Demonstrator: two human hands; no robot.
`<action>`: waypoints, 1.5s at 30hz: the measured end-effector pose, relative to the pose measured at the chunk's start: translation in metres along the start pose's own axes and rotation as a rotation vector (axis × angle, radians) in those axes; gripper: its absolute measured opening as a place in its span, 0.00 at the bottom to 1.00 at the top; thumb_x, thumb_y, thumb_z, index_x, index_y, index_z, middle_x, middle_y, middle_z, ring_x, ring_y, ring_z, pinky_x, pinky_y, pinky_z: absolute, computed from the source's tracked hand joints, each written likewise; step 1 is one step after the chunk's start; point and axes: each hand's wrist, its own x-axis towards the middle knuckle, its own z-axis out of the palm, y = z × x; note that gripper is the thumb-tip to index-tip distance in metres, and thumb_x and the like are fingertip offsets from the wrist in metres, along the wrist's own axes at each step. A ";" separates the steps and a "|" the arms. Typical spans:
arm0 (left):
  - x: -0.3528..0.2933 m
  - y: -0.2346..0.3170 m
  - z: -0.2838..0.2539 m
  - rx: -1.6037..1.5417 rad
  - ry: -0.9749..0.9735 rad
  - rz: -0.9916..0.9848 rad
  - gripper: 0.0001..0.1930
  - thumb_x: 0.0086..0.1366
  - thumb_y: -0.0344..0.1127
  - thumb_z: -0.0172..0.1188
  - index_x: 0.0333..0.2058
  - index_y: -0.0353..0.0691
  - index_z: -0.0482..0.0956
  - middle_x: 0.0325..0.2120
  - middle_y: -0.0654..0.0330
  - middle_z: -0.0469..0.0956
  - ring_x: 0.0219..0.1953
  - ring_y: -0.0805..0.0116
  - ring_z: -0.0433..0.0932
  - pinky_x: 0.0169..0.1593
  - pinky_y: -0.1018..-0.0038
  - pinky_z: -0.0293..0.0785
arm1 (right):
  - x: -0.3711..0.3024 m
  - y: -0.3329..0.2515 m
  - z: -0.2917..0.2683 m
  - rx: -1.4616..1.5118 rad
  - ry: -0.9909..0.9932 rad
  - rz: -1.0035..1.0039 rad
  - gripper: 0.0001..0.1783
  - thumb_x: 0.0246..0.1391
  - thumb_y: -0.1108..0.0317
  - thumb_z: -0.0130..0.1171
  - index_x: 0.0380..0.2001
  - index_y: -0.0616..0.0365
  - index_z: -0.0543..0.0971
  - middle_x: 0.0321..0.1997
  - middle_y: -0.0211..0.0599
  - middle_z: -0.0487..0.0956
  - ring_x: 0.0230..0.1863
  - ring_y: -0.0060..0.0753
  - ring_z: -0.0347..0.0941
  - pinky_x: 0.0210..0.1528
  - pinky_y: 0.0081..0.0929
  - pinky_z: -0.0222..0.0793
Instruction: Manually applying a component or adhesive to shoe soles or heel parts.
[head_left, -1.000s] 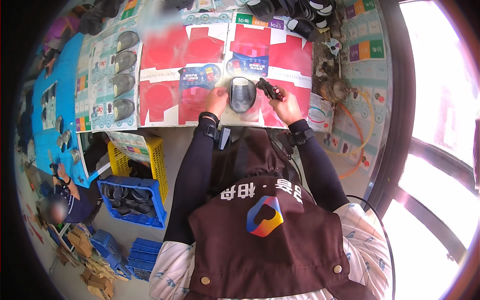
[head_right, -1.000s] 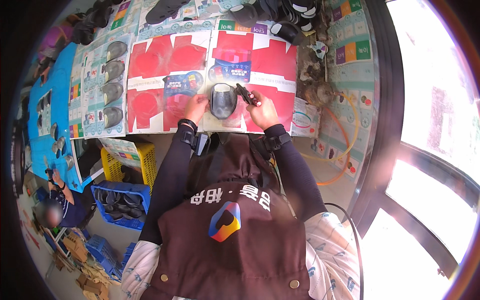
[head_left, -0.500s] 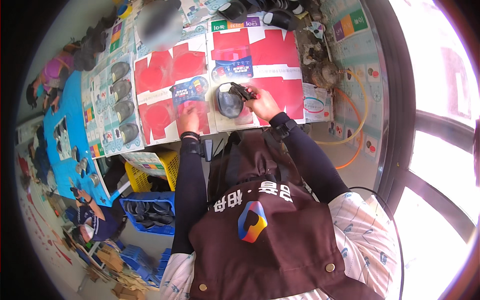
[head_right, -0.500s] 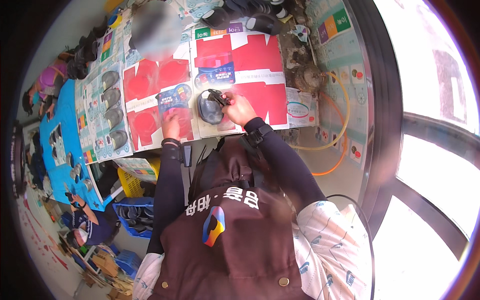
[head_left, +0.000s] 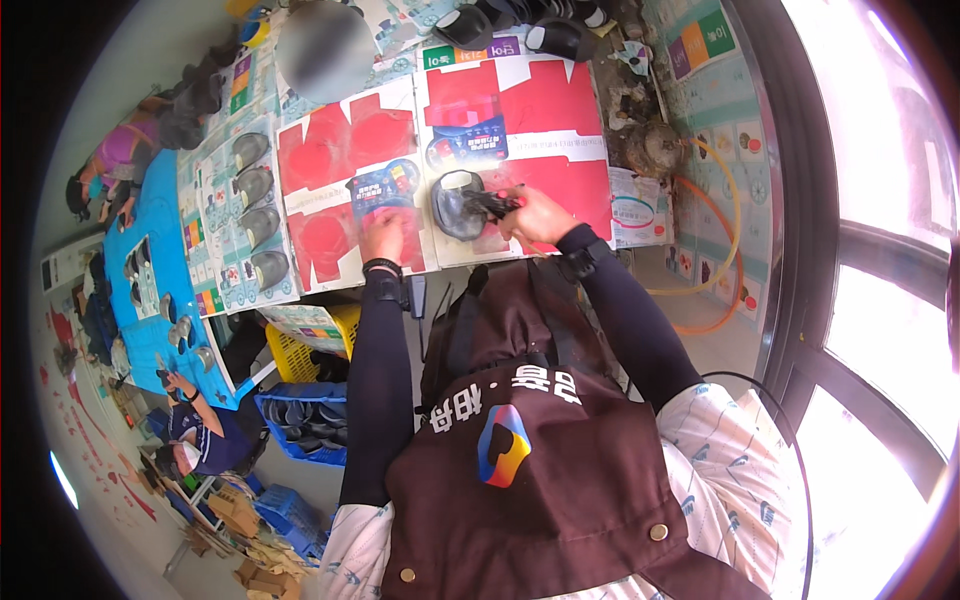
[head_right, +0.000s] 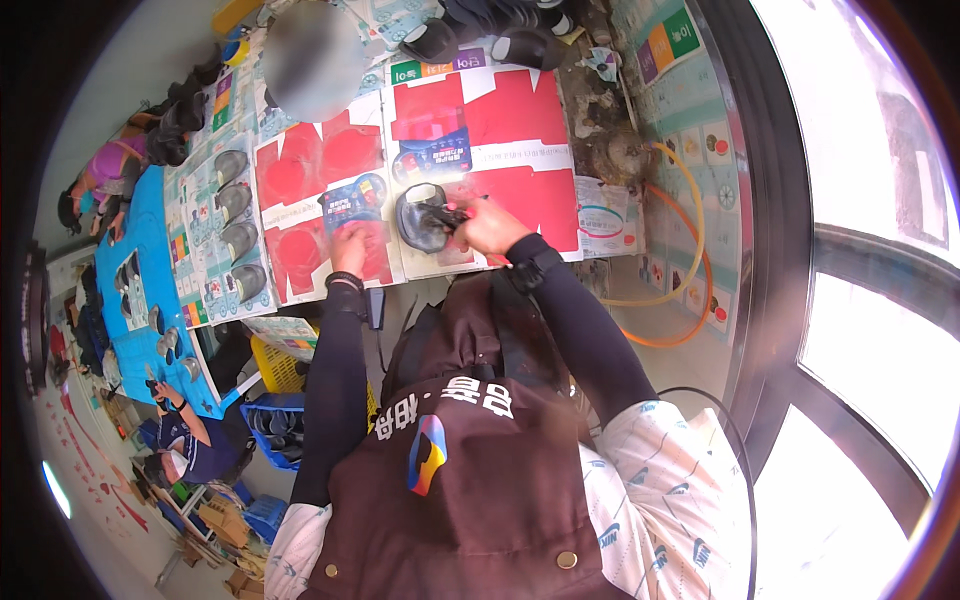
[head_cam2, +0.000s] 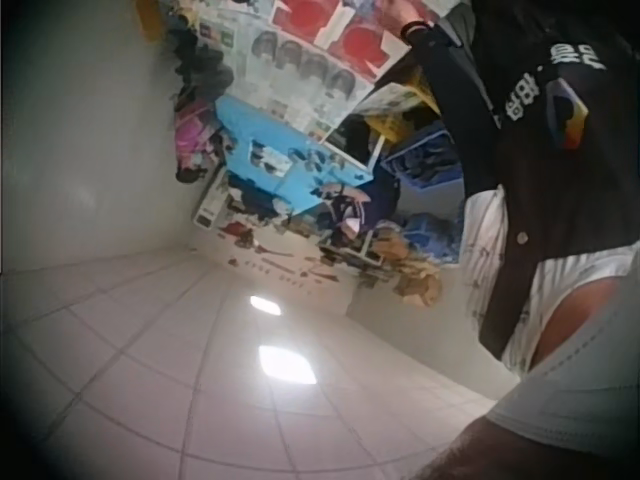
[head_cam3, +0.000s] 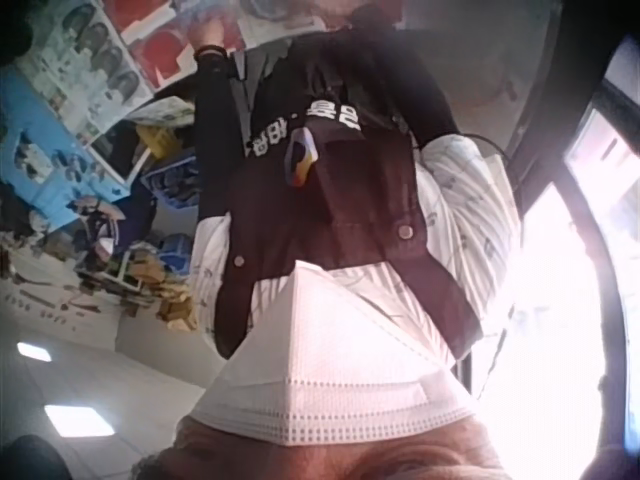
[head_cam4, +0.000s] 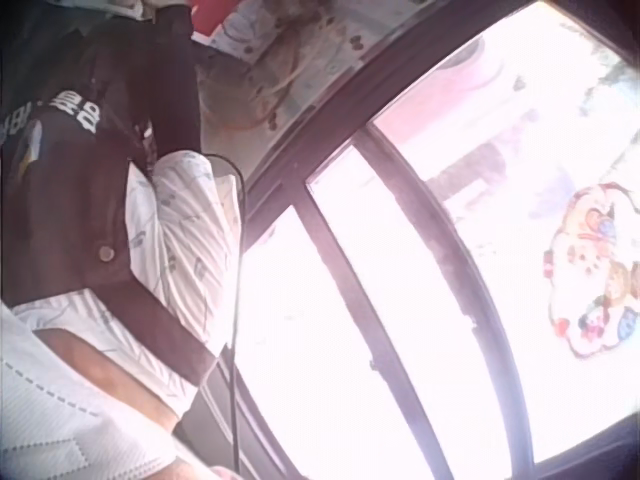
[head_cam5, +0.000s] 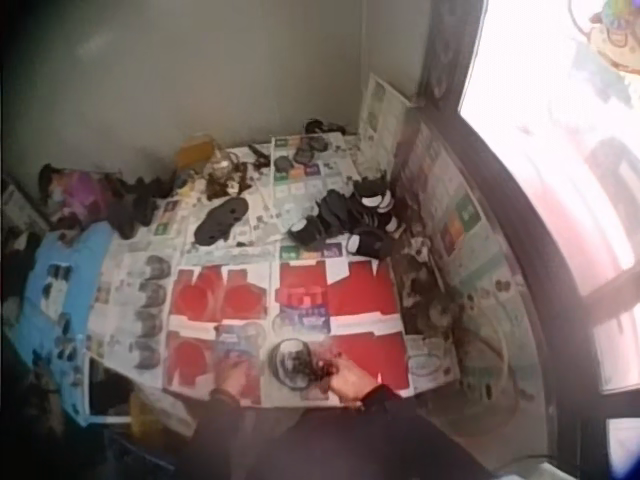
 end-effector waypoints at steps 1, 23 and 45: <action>0.000 0.004 0.006 0.049 -0.047 -0.004 0.13 0.65 0.37 0.59 0.41 0.33 0.84 0.32 0.58 0.84 0.34 0.71 0.80 0.39 0.70 0.74 | -0.002 0.004 0.002 -0.071 0.159 -0.034 0.13 0.45 0.68 0.66 0.35 0.62 0.80 0.27 0.33 0.81 0.23 0.24 0.71 0.28 0.29 0.66; -0.052 0.147 -0.069 -0.731 -0.237 0.076 0.08 0.66 0.34 0.61 0.41 0.39 0.79 0.39 0.59 0.82 0.41 0.69 0.82 0.43 0.72 0.81 | -0.079 0.038 -0.035 0.336 0.408 0.048 0.20 0.42 0.80 0.51 0.41 0.64 0.80 0.35 0.39 0.86 0.27 0.23 0.77 0.21 0.18 0.66; 0.426 -0.023 -0.453 0.630 0.619 -0.084 0.17 0.64 0.50 0.58 0.43 0.45 0.82 0.38 0.56 0.83 0.39 0.52 0.83 0.40 0.57 0.79 | -0.002 -0.054 0.052 0.176 0.678 0.403 0.23 0.40 0.77 0.52 0.43 0.62 0.81 0.35 0.36 0.86 0.23 0.20 0.75 0.21 0.16 0.66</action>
